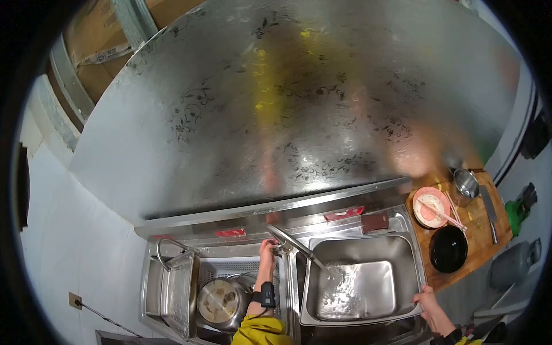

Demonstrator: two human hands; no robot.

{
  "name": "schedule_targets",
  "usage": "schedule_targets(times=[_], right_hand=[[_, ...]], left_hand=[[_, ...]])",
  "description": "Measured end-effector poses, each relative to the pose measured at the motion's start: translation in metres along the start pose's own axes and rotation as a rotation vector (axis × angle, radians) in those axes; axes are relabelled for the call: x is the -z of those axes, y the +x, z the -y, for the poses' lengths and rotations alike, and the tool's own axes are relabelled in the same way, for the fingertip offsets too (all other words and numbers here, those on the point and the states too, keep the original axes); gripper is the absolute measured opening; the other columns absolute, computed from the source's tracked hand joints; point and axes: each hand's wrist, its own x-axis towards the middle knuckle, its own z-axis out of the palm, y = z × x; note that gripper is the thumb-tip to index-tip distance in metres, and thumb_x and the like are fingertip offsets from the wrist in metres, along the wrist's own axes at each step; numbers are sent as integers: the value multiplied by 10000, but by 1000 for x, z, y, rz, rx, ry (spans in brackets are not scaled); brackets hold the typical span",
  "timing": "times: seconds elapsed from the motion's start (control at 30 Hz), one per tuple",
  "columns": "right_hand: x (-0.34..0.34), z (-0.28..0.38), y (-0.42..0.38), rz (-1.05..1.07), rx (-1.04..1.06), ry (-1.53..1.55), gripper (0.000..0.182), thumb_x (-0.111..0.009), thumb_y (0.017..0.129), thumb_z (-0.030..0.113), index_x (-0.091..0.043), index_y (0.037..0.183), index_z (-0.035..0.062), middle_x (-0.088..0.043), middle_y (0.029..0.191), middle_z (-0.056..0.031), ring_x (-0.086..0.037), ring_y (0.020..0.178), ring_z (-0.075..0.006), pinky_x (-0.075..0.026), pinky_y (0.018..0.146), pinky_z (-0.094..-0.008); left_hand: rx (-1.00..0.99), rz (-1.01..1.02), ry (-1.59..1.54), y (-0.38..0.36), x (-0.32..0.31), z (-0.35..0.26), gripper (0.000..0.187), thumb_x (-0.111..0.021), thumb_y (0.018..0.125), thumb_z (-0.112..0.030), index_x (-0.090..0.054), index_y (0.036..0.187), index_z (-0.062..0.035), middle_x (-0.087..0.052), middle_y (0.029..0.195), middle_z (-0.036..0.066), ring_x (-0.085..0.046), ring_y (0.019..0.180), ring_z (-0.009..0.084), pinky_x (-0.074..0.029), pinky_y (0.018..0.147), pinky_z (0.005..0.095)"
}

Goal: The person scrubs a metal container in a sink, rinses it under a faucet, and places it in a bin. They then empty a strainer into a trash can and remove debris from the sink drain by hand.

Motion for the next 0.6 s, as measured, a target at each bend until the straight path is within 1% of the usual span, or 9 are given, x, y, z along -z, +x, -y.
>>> schedule_targets(times=[0.13,0.17,0.23,0.33,0.37,0.4,0.47,0.5,0.6], right_hand=[[13,-42,-1,-25,-21,95,327,-485,513,-105,-566,802,25,-560,656,-40,-504,526,-137,-391,477,-234],[17,-49,-2,-12,15,78,310,-489,518,-94,-563,793,30,-558,667,-27,-506,556,-124,-391,490,-239],[12,-44,-16,-33,108,-35,308,-484,523,-90,-560,797,28,-553,670,-15,-502,564,-110,-390,499,-232],[23,-59,-24,-61,262,-61,231,-474,525,-80,-541,717,29,-531,625,7,-464,529,-90,-359,473,-226],[33,-65,-26,-69,311,-52,195,-470,525,-77,-532,676,30,-522,601,15,-447,509,-83,-344,458,-225],[44,-66,-29,-59,396,-162,149,-469,523,-71,-500,629,30,-505,574,20,-425,493,-79,-324,443,-235],[58,-64,-32,-46,575,-367,96,-467,519,-59,-435,534,30,-473,520,31,-380,462,-69,-283,413,-255],[60,-58,-38,-67,608,-413,170,-467,512,-40,-313,481,25,-378,430,-15,-328,412,-120,-234,399,-288],[30,0,-87,-158,925,-758,187,-467,504,-32,-285,492,10,-329,432,-103,-346,394,-228,-242,400,-305]], left_hand=[[-164,-111,149,-44,-2,-10,391,-438,725,-36,-405,1115,-49,-502,1011,117,-460,954,207,-363,820,291],[-223,-190,338,-52,10,2,442,-466,767,-143,-342,1187,-85,-466,1072,130,-424,1009,226,-374,810,340],[133,-172,323,-135,-23,-51,492,-462,789,-256,-288,1220,-96,-456,1068,96,-452,878,168,-393,642,289],[510,215,424,-230,-50,-51,505,-380,824,-511,-413,1096,-86,-489,1006,59,-474,839,147,-403,647,313],[150,215,567,-245,-43,-2,482,-380,847,-460,-437,1094,-50,-487,1064,81,-480,919,175,-398,761,311],[149,219,693,-256,-36,35,465,-388,870,-380,-397,1159,-15,-483,1100,96,-457,996,196,-345,868,282],[316,221,603,-282,-60,11,472,-402,878,-323,-349,1218,0,-484,1117,105,-440,1028,193,-321,882,257],[259,238,537,-286,-57,27,485,-402,877,-334,-332,1233,-12,-488,1109,103,-440,1027,181,-332,868,260],[210,245,362,-291,-55,62,507,-390,877,-363,-299,1264,-48,-492,1106,103,-442,1037,166,-356,839,283]])
